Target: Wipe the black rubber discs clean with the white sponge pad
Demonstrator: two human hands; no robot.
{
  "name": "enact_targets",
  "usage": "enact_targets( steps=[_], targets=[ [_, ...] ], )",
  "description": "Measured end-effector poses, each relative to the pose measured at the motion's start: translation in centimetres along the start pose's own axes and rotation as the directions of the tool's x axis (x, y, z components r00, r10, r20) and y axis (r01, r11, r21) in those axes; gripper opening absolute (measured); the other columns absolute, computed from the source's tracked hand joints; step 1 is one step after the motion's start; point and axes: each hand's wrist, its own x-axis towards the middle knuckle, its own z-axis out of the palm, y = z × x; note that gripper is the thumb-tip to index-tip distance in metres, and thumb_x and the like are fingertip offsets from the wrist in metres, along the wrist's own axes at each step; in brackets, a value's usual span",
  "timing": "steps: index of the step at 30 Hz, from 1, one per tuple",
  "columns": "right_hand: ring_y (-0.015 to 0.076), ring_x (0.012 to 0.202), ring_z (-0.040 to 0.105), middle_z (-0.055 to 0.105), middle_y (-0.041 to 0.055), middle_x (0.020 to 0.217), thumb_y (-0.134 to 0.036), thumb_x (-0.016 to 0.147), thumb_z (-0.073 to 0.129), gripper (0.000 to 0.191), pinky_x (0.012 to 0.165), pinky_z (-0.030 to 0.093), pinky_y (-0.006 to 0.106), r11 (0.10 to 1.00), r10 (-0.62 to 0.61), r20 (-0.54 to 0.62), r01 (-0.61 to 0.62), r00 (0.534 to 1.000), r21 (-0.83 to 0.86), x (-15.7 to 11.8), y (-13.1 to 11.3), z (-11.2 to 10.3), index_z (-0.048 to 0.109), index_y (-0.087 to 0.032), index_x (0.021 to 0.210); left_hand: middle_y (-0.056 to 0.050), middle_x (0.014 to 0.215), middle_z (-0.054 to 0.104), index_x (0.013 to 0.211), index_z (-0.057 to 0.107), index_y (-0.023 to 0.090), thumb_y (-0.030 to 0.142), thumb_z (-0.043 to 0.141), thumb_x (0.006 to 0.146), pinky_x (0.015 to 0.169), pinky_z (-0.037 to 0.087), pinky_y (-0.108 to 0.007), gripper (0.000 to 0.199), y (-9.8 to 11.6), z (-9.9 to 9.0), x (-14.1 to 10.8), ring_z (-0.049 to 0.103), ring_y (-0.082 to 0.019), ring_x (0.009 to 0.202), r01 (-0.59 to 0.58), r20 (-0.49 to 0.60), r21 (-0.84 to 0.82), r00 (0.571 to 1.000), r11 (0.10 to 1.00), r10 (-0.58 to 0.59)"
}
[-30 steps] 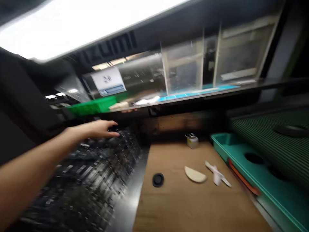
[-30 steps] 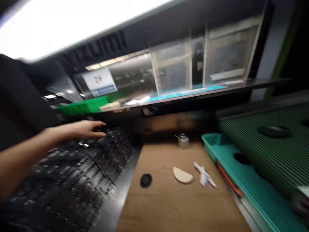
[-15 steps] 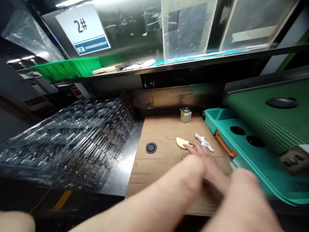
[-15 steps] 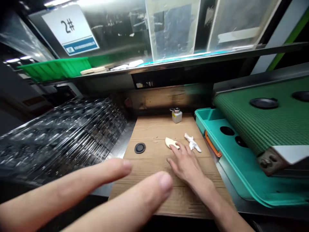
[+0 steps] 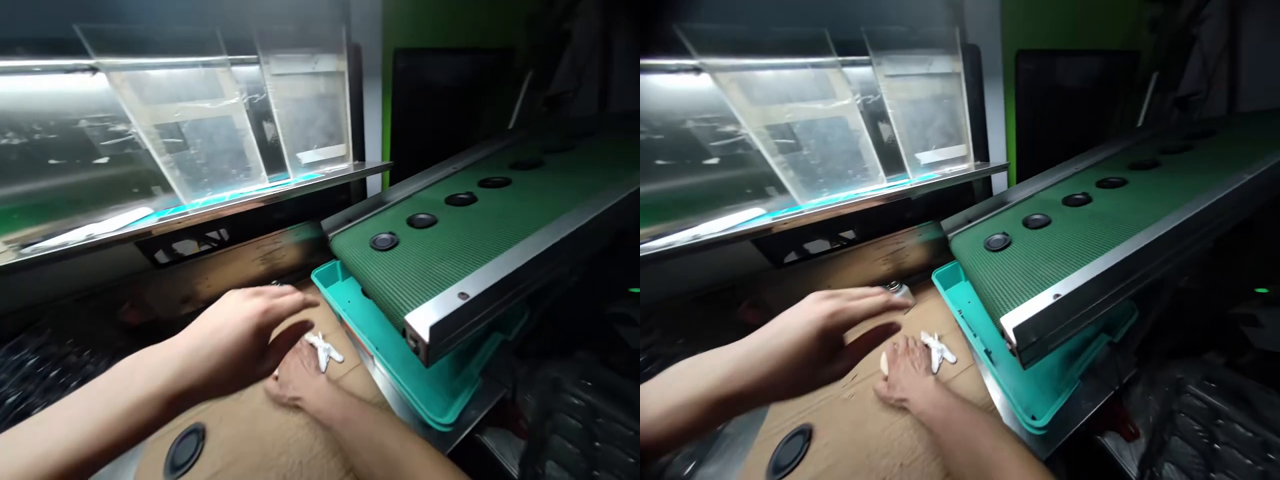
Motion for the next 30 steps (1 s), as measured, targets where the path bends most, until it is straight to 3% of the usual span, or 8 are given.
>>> enact_targets(
  steps=[1,3,8,13,17,21,25,30],
  targets=[
    [0.0308,0.098,0.051,0.057,0.0141,0.105,-0.044,0.072,0.056,0.044,0.087,0.039,0.047,1.000,-0.002,-0.011,0.003,1.000,0.014,0.0,0.1,0.1,0.055,-0.017,0.107,-0.001,0.113,0.066,0.117,0.064,0.036,0.058,0.052,0.082,0.096,0.047,-0.040,0.043,2.5,0.3,3.1,0.059,-0.028,0.110,-0.204,0.002,0.022,0.979,0.979,0.204],
    [0.0299,0.094,0.052,0.058,0.0132,0.102,-0.043,0.069,0.057,0.044,0.085,0.042,0.046,0.999,-0.010,-0.025,0.011,1.000,0.031,0.3,0.4,0.3,0.055,-0.017,0.104,-0.005,0.125,0.060,0.124,0.060,0.028,0.054,0.036,0.091,0.103,0.041,-0.039,0.048,6.3,1.8,9.5,0.055,-0.026,0.116,-0.390,-0.114,0.047,0.913,0.920,0.392],
    [0.0317,0.088,0.054,0.060,0.0153,0.098,-0.048,0.066,0.056,0.049,0.079,0.045,0.048,1.000,-0.002,-0.026,0.002,1.000,0.016,1.1,0.9,1.2,0.058,-0.015,0.102,-0.017,0.149,0.035,0.135,0.046,0.017,0.065,0.029,0.089,0.107,0.030,-0.055,0.069,10.5,6.6,21.4,0.028,-0.038,0.138,-0.267,-0.265,0.069,0.924,0.961,0.275],
    [0.0336,0.090,0.055,0.061,0.0167,0.097,-0.051,0.067,0.054,0.054,0.079,0.045,0.048,1.000,0.013,-0.018,-0.013,1.000,0.015,1.5,1.0,1.8,0.060,-0.013,0.106,-0.015,0.107,0.067,0.091,0.064,0.019,0.058,0.052,0.083,0.089,0.046,-0.042,0.042,12.0,7.0,24.3,0.059,-0.031,0.107,-0.300,-0.154,-0.015,0.943,0.954,0.294],
    [0.0320,0.089,0.055,0.060,0.0157,0.096,-0.048,0.066,0.056,0.052,0.080,0.046,0.048,1.000,0.010,0.017,-0.011,1.000,0.024,1.3,1.1,1.1,0.060,-0.013,0.103,-0.007,0.084,0.067,0.087,0.054,0.019,0.046,0.061,0.081,0.071,0.052,-0.035,0.028,10.6,5.6,21.2,0.065,-0.022,0.080,-0.329,-0.329,-0.343,0.919,0.880,0.216],
    [0.0309,0.092,0.055,0.060,0.0137,0.099,-0.045,0.066,0.059,0.050,0.086,0.043,0.049,0.999,-0.009,-0.009,0.010,1.000,0.051,0.8,1.1,0.3,0.058,-0.015,0.105,-0.008,0.097,0.068,0.090,0.044,0.020,0.044,0.061,0.083,0.065,0.056,-0.035,0.030,5.3,6.0,12.7,0.068,-0.021,0.079,-0.174,-0.174,-0.880,0.984,0.442,0.040],
    [0.0301,0.091,0.056,0.061,0.0119,0.099,-0.043,0.069,0.057,0.042,0.082,0.045,0.045,0.997,-0.036,0.030,0.034,0.999,0.064,0.6,1.1,-0.1,0.060,-0.017,0.102,-0.012,0.105,0.067,0.094,0.054,0.015,0.028,0.073,0.077,0.064,0.054,-0.025,0.029,-2.8,10.2,2.5,0.068,-0.019,0.083,-0.027,-0.070,-0.988,0.954,0.149,-0.291],
    [0.0272,0.094,0.055,0.059,0.0088,0.100,-0.041,0.079,0.054,0.044,0.082,0.043,0.040,0.996,0.031,-0.116,-0.021,0.993,0.084,0.2,1.5,-0.2,0.056,-0.022,0.119,-0.011,0.108,0.067,0.117,0.052,0.018,0.009,0.070,0.076,0.074,0.058,-0.032,0.045,-9.8,16.7,-4.5,0.069,-0.020,0.085,-0.080,0.018,-0.987,0.803,-0.137,-0.595]
  ],
)
